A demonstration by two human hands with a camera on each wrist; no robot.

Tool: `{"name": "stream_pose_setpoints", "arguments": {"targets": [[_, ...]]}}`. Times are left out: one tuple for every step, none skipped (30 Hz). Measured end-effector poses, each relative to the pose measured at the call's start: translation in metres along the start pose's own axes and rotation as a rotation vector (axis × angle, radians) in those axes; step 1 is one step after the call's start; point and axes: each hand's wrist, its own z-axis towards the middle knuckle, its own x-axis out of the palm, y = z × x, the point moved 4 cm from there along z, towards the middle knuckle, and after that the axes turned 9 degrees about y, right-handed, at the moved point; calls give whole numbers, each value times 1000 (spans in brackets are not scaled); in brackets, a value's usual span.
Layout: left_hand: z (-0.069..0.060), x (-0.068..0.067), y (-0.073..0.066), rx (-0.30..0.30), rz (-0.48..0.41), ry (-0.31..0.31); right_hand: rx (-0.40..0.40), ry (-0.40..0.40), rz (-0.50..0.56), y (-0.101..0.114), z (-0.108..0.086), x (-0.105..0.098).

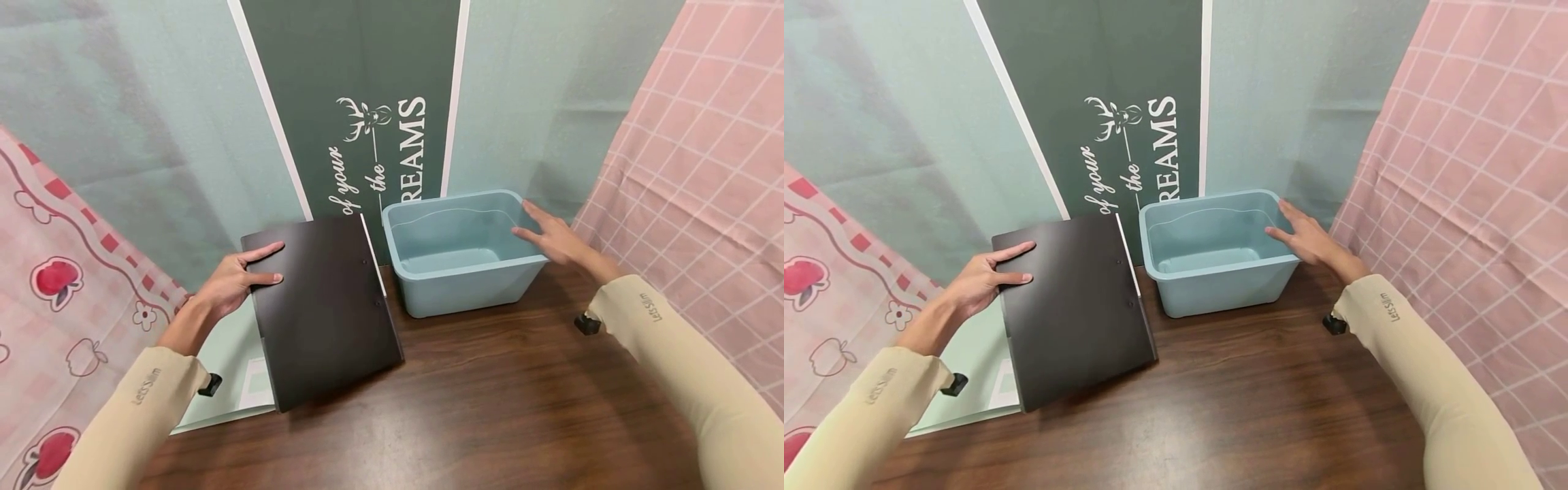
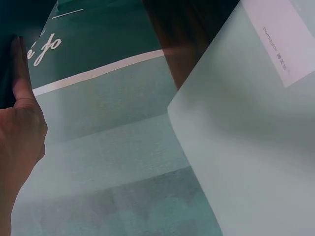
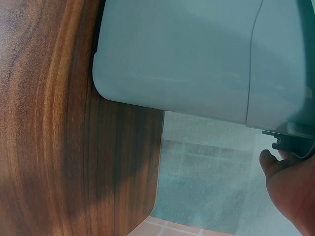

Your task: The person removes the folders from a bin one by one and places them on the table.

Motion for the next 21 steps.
{"name": "stream_pose_setpoints", "arguments": {"targets": [[2,0,2,-4,5,6,-1,-1,-1,0,0,0],[3,1,4,-10,7,12,-2,-2,-2,0,0,0],[5,1,5,-16,16,18,-2,-3,-2,-1,0,0],[7,1,7,-22,25,22,-4,-4,-1,-1,0,0],[8,1,9,-27,33,30,-4,-4,1,-1,0,0],[10,1,11,-36,39,33,-3,-4,2,-1,1,0],[11,1,13,-44,43,37,-3,-5,4,-2,1,0],[13,0,15,-52,44,40,-1,-5,8,-2,1,0],[15,-1,17,-62,45,42,0,-6,10,-2,1,1],[17,-2,19,-73,44,44,1,-7,11,-3,1,1],[19,-2,22,-84,41,45,2,-7,11,-3,1,1],[22,-4,24,-97,35,43,1,-9,9,-3,2,0],[24,-4,27,-108,35,41,1,-10,7,-3,2,0],[26,-5,29,-116,37,44,-1,-11,5,-3,2,0],[28,-6,32,-127,39,42,-4,-13,3,-2,2,0],[30,-6,34,-134,47,46,-5,-14,2,-2,2,0],[32,-7,37,-140,53,46,-7,-15,2,-2,2,0],[34,-8,39,-146,60,51,-7,-16,3,-2,2,0],[35,-9,41,-152,67,53,-7,-15,4,-2,2,0],[37,-9,44,-158,73,57,-8,-15,4,-3,2,0],[39,-10,45,-165,85,63,-7,-15,4,-3,2,0]]}}
